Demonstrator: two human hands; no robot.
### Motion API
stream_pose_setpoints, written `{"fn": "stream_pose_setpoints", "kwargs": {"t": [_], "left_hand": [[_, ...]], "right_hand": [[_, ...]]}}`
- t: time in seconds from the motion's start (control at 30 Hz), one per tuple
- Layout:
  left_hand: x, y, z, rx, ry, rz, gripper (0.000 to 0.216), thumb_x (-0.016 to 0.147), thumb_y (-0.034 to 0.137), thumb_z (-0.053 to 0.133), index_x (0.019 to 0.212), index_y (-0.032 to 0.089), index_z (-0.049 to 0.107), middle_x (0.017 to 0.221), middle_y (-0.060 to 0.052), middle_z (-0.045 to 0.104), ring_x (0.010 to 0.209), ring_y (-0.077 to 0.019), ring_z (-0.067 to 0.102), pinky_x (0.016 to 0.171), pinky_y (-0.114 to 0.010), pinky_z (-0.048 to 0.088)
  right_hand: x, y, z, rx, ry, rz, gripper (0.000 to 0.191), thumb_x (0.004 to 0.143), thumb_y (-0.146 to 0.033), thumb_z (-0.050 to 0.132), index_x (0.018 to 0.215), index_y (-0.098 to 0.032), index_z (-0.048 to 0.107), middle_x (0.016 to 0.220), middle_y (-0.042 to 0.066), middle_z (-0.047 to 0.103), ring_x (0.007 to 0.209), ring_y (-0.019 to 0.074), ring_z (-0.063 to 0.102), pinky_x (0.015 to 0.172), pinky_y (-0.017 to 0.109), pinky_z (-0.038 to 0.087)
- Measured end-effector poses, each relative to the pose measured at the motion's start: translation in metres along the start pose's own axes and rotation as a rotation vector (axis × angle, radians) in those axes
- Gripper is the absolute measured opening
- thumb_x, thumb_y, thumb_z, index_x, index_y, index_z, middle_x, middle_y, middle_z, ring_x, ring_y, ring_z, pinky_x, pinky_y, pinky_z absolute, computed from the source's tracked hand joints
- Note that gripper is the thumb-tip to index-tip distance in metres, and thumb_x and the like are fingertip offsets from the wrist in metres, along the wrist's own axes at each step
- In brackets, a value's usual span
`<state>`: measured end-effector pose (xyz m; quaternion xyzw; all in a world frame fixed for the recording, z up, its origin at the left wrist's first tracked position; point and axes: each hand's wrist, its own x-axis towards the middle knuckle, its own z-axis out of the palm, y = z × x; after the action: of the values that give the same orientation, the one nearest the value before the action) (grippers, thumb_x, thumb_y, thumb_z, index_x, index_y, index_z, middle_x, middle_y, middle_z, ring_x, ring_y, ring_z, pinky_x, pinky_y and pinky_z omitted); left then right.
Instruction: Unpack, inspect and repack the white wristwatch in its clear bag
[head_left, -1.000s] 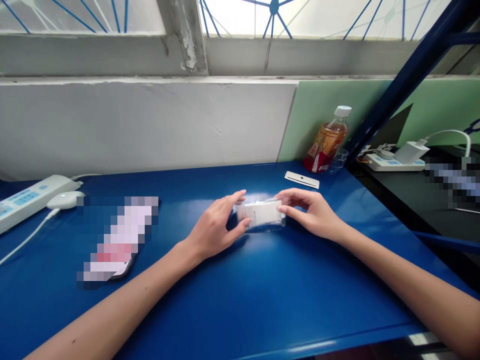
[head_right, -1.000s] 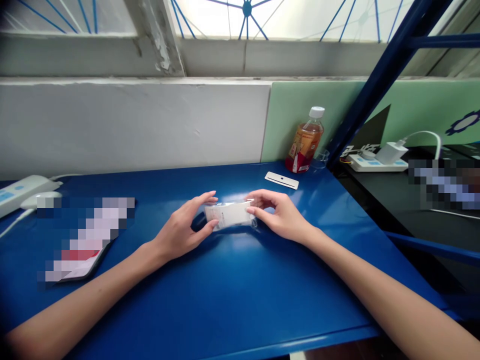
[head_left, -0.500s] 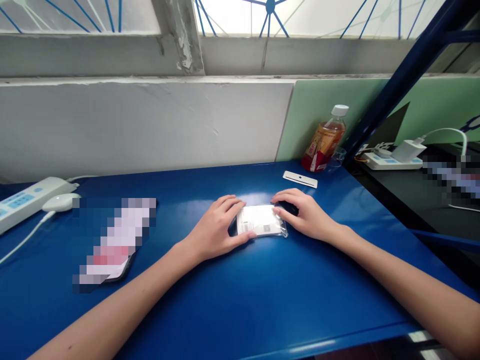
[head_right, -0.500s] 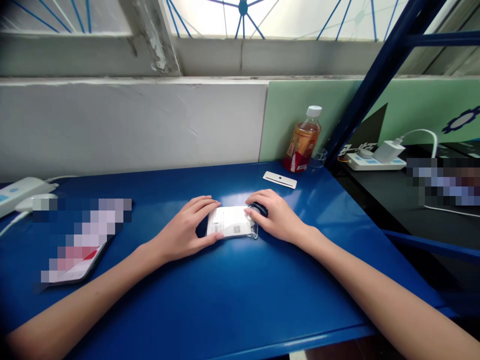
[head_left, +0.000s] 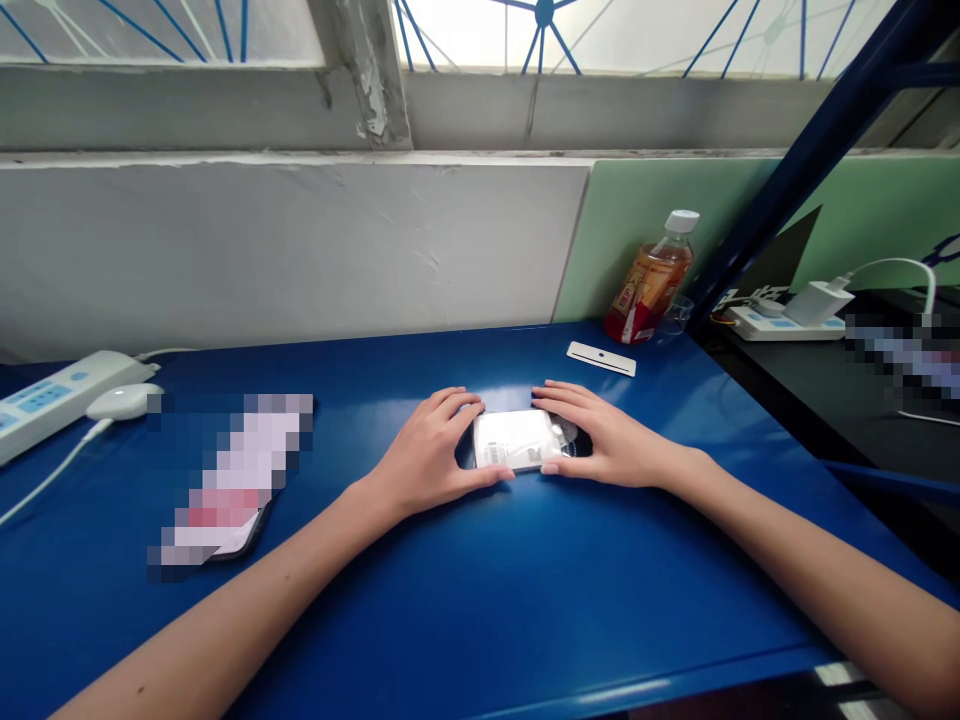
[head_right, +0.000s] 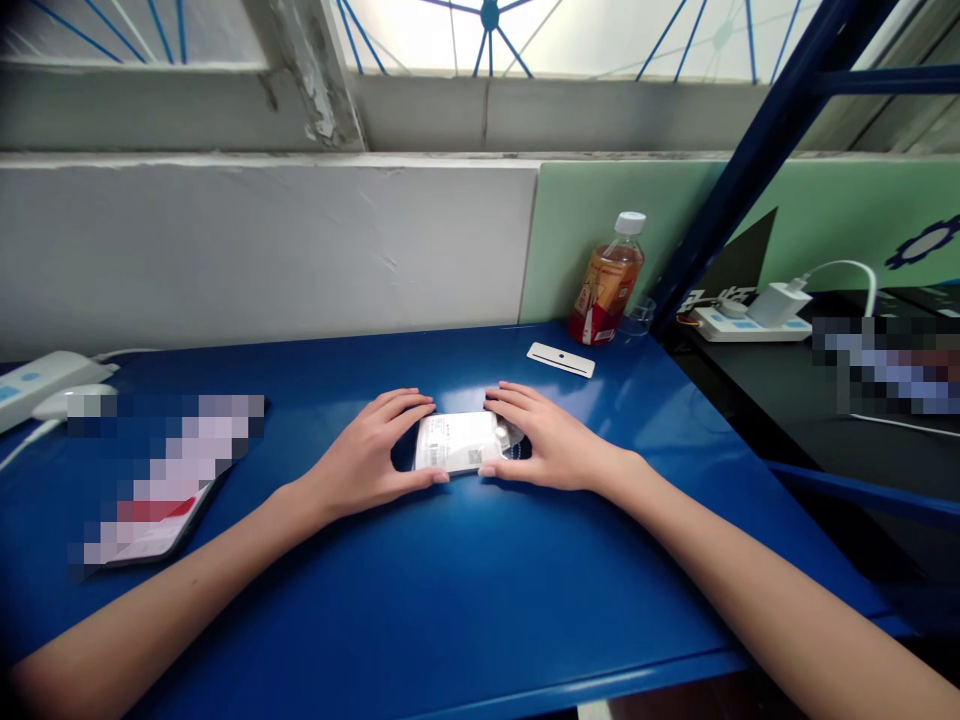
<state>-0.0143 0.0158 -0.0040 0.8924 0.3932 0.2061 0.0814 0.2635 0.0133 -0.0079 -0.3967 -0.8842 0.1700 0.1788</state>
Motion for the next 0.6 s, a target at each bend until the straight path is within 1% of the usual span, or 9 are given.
{"fn": "stream_pose_setpoints", "kwargs": {"t": [0.13, 0.2, 0.33, 0.6], "left_hand": [[0.0012, -0.0003, -0.0029, 0.001, -0.001, -0.001, 0.086, 0.068, 0.076, 0.069, 0.126, 0.013, 0.061, 0.13, -0.021, 0.062, 0.124, -0.0398, 0.055, 0.103, -0.056, 0.045], [0.0012, -0.0007, -0.003, 0.005, 0.004, -0.002, 0.088, 0.067, 0.077, 0.07, 0.126, 0.012, 0.062, 0.13, -0.021, 0.062, 0.123, -0.04, 0.055, 0.103, -0.056, 0.045], [-0.0001, -0.0013, -0.0012, 0.005, 0.01, -0.005, 0.09, 0.066, 0.076, 0.071, 0.125, 0.009, 0.062, 0.128, -0.023, 0.063, 0.124, -0.0403, 0.055, 0.103, -0.056, 0.046], [-0.0003, -0.0016, 0.0003, -0.004, 0.012, -0.011, 0.085, 0.067, 0.073, 0.073, 0.124, 0.01, 0.062, 0.128, -0.021, 0.063, 0.125, -0.0405, 0.054, 0.103, -0.056, 0.046]], "right_hand": [[-0.0004, -0.0026, -0.0007, 0.023, 0.025, 0.027, 0.079, 0.077, -0.06, 0.072, 0.138, -0.014, 0.055, 0.146, 0.021, 0.05, 0.141, 0.0383, 0.039, 0.112, 0.057, 0.038], [-0.0004, -0.0042, -0.0011, 0.031, 0.04, 0.031, 0.077, 0.076, -0.059, 0.074, 0.137, -0.016, 0.056, 0.145, 0.02, 0.052, 0.14, 0.0385, 0.041, 0.111, 0.057, 0.039], [-0.0002, -0.0051, -0.0019, 0.012, 0.034, 0.042, 0.076, 0.076, -0.058, 0.074, 0.136, -0.014, 0.057, 0.145, 0.021, 0.051, 0.139, 0.0382, 0.042, 0.111, 0.056, 0.04], [-0.0006, -0.004, -0.002, -0.021, 0.043, 0.037, 0.076, 0.076, -0.059, 0.073, 0.134, -0.012, 0.057, 0.144, 0.022, 0.051, 0.137, 0.0375, 0.045, 0.11, 0.055, 0.041]]}}
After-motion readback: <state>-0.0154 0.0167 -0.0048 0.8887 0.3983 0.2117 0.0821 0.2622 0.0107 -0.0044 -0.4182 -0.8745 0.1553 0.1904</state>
